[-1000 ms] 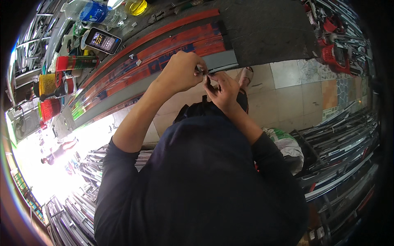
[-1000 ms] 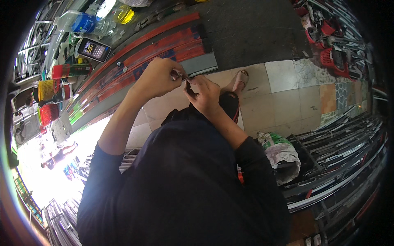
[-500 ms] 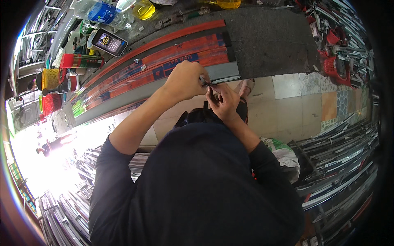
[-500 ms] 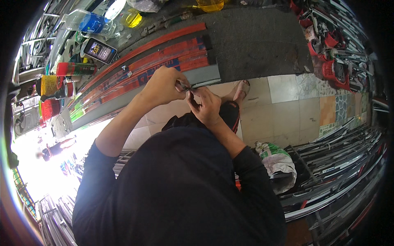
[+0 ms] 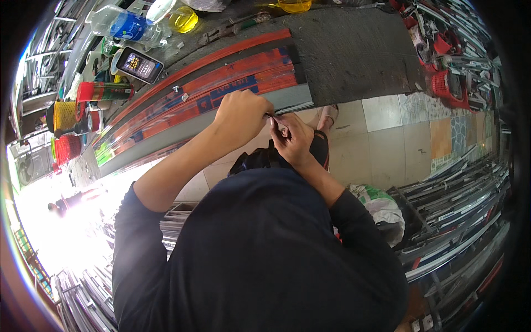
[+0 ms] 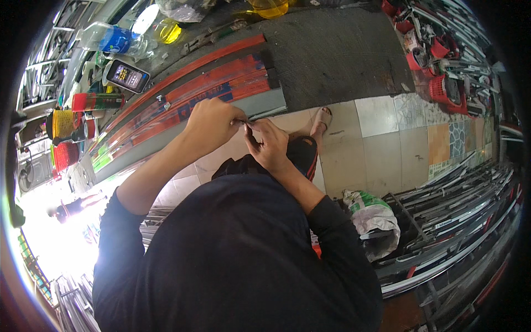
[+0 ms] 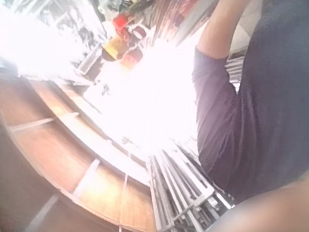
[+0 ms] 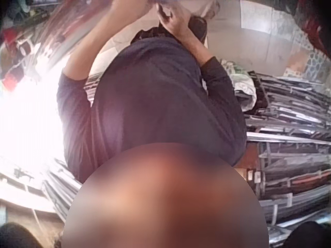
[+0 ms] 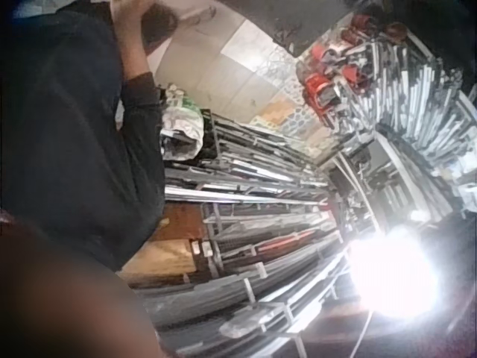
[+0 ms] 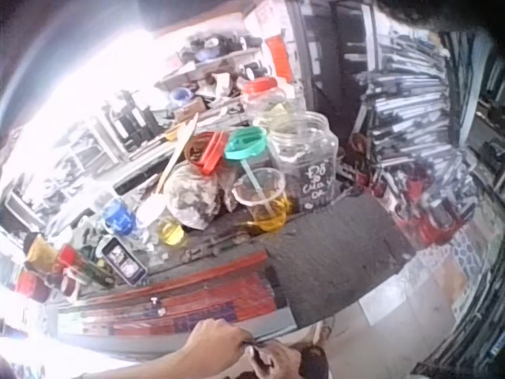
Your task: The person assembles small metal components on a cluttered workbench in a workshop. They use pliers to manipulate and secure parts, repeatedly picking up and placing items while working with long metal profiles laid out on the table.
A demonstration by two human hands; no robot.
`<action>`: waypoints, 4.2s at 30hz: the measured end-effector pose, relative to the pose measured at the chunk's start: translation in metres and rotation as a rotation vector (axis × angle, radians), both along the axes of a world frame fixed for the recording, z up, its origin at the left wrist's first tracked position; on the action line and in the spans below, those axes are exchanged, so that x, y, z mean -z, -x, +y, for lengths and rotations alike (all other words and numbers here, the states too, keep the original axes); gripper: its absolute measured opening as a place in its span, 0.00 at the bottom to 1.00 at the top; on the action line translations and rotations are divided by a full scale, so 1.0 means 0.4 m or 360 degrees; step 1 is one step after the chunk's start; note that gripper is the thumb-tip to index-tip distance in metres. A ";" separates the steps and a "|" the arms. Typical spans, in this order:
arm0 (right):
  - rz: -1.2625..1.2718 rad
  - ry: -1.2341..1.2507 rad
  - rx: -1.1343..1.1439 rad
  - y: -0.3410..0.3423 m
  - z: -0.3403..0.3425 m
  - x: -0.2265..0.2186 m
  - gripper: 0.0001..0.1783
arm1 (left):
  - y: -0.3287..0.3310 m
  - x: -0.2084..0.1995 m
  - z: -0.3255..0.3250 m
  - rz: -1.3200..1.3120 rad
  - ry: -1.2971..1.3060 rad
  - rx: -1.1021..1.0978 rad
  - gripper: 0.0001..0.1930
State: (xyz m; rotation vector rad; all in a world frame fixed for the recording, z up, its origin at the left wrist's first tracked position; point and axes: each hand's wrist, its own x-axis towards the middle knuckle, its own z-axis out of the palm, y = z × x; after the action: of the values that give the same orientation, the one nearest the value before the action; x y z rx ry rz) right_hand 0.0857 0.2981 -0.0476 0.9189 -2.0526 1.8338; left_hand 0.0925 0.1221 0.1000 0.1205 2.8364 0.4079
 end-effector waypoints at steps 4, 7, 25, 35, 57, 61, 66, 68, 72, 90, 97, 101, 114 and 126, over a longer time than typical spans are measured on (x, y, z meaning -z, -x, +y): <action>-0.0006 0.0047 0.0023 -0.002 -0.003 0.004 0.15 | -0.005 -0.001 0.011 0.0036 0.0289 0.0286 0.10; -0.0031 0.0089 0.0030 -0.004 -0.006 0.004 0.15 | 0.005 -0.005 0.001 0.0053 0.0228 0.0370 0.10; -0.0056 0.0015 0.0000 -0.010 -0.001 0.013 0.15 | 0.013 0.033 -0.023 0.0224 0.0171 0.0694 0.09; -0.0401 -0.0354 -0.0255 0.003 0.063 -0.028 0.16 | -0.004 -0.022 -0.080 0.0282 0.0263 0.0251 0.08; -0.0293 -0.1645 -0.0022 0.664 0.510 -0.316 0.11 | -0.507 0.030 -0.384 0.0823 -0.0176 -0.1827 0.07; -0.0346 -0.1643 0.0098 0.721 0.613 -0.275 0.11 | -0.538 0.038 -0.324 0.0777 -0.0258 -0.1863 0.09; -0.0470 -0.1407 0.0316 0.819 0.747 -0.249 0.12 | -0.540 0.052 -0.278 0.0911 -0.0343 -0.1802 0.07; -0.0453 -0.1432 0.0261 0.855 0.745 -0.245 0.13 | -0.541 0.059 -0.277 0.0929 -0.0400 -0.1825 0.07; -0.0463 -0.1423 0.0088 0.886 0.669 -0.238 0.15 | -0.561 0.070 -0.303 0.0914 -0.0438 -0.1897 0.08; 0.0633 -0.1682 0.0370 0.742 0.543 -0.335 0.32 | -0.666 0.067 -0.327 0.1145 -0.0569 -0.2104 0.11; -0.0140 -0.0540 -0.0670 0.283 0.019 -0.437 0.12 | -0.534 -0.092 -0.179 0.0847 -0.1018 -0.1855 0.09; -0.0506 -0.0163 -0.1549 0.036 -0.239 -0.467 0.17 | -0.457 -0.159 -0.123 0.0776 -0.1140 -0.1708 0.10; -0.0880 -0.0821 -0.1797 0.014 -0.306 -0.429 0.11 | -0.484 -0.162 -0.046 0.0838 -0.0489 -0.1571 0.13; -0.1260 -0.0663 -0.2066 0.101 -0.326 -0.367 0.09 | -0.398 -0.170 -0.071 0.0691 -0.0477 -0.1519 0.14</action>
State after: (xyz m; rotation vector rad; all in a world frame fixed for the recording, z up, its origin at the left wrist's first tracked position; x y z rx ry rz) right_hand 0.0452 0.1677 0.0992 2.3531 -2.5768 2.6901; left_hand 0.2516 0.0936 0.1679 -1.2606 3.0234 1.0959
